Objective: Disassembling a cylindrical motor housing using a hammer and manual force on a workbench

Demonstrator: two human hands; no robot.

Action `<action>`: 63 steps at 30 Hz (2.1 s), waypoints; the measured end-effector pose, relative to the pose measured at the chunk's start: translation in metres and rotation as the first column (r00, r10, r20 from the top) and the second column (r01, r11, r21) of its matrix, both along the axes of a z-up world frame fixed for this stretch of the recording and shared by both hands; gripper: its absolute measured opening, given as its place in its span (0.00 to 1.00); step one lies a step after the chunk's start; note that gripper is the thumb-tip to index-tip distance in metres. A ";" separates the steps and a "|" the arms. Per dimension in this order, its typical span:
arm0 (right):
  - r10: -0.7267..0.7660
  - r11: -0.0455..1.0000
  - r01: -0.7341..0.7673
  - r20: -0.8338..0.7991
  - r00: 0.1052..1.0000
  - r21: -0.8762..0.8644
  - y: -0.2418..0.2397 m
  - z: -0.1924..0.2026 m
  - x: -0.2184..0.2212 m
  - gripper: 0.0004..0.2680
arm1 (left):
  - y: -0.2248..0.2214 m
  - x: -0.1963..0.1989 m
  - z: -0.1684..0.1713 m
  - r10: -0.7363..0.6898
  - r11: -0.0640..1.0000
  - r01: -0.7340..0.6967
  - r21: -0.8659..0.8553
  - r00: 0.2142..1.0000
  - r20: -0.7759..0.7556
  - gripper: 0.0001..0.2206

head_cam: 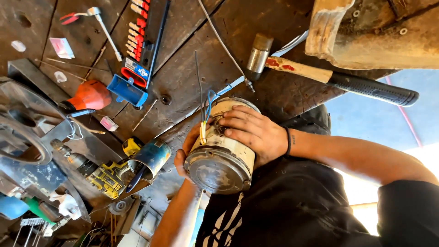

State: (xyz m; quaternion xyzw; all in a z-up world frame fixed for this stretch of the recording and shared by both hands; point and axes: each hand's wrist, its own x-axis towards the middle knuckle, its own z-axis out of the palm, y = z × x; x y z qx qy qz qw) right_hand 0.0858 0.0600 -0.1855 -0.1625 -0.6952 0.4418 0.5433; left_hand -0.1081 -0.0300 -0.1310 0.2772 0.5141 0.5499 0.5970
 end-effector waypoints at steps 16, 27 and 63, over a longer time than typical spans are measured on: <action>0.027 0.989 -0.031 0.032 0.999 0.142 0.008 -0.003 0.008 0.27 | 0.001 0.008 -0.007 -0.083 0.994 0.090 0.068 0.992 -0.090 0.34; 0.047 0.914 -0.160 0.294 0.955 0.374 0.057 0.017 0.087 0.13 | 0.001 0.001 -0.007 -0.178 0.972 0.205 0.112 0.960 -0.218 0.32; -0.223 0.973 0.201 0.711 0.667 0.116 -0.054 0.071 0.131 0.15 | -0.017 -0.001 -0.022 -0.059 0.977 0.072 0.200 0.996 -0.072 0.31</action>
